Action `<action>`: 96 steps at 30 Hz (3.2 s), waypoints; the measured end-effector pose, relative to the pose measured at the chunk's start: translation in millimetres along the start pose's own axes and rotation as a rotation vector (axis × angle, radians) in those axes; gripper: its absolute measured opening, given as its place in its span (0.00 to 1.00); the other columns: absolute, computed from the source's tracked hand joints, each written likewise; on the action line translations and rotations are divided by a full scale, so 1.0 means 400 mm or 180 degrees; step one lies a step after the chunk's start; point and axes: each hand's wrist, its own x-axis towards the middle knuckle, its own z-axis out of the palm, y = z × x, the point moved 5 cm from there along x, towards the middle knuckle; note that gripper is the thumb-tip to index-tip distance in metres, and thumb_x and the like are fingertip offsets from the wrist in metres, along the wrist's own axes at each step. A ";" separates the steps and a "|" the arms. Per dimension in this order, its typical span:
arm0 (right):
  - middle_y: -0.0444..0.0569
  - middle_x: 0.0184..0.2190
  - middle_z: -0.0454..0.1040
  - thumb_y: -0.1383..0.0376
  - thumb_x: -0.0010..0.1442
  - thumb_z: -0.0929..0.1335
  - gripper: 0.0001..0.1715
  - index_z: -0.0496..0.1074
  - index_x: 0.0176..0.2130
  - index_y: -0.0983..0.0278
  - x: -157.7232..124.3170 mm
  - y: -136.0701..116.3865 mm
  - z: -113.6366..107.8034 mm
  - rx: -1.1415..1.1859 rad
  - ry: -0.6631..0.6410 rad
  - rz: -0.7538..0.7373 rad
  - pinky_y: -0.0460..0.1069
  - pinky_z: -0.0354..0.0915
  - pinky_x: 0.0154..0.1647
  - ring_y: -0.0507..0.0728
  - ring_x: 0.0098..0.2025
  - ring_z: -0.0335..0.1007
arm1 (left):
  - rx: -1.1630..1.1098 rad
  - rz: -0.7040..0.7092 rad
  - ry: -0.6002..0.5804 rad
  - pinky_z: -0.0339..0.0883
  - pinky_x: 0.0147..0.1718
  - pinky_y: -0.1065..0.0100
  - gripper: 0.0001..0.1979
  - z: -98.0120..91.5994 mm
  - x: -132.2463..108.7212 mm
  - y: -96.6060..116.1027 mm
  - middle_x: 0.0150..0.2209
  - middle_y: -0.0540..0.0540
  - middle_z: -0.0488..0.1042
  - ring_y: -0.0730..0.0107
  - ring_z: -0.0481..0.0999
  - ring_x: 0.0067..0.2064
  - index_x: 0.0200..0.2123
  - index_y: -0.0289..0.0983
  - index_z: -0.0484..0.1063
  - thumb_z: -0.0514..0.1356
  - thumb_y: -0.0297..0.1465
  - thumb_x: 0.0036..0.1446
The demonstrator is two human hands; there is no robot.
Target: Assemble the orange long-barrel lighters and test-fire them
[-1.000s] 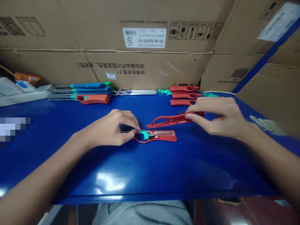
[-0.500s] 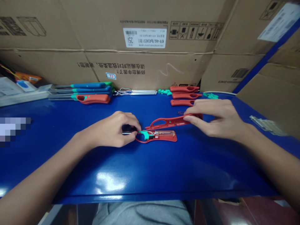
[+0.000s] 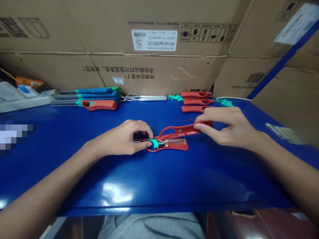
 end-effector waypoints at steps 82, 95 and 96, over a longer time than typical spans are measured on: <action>0.46 0.27 0.78 0.69 0.60 0.69 0.03 0.74 0.33 0.62 -0.001 -0.006 -0.004 -0.0113 0.0012 -0.0151 0.48 0.67 0.28 0.54 0.27 0.74 | 0.0453 -0.0008 0.0027 0.67 0.41 0.65 0.05 -0.017 -0.009 0.009 0.38 0.47 0.76 0.66 0.74 0.39 0.34 0.38 0.76 0.61 0.31 0.54; 0.47 0.27 0.78 0.70 0.60 0.69 0.03 0.74 0.33 0.64 -0.001 -0.008 -0.004 -0.0084 0.0027 -0.0137 0.48 0.67 0.29 0.54 0.28 0.74 | 0.0328 0.0087 0.0122 0.66 0.38 0.67 0.04 -0.012 -0.007 0.017 0.38 0.47 0.75 0.68 0.74 0.38 0.34 0.37 0.74 0.60 0.29 0.54; 0.47 0.27 0.78 0.70 0.60 0.69 0.03 0.74 0.33 0.64 -0.001 -0.008 -0.004 -0.0073 0.0020 -0.0138 0.48 0.67 0.29 0.54 0.28 0.74 | 0.0328 0.0084 0.0108 0.66 0.38 0.68 0.04 -0.010 -0.007 0.017 0.37 0.47 0.75 0.68 0.74 0.38 0.34 0.37 0.74 0.60 0.29 0.54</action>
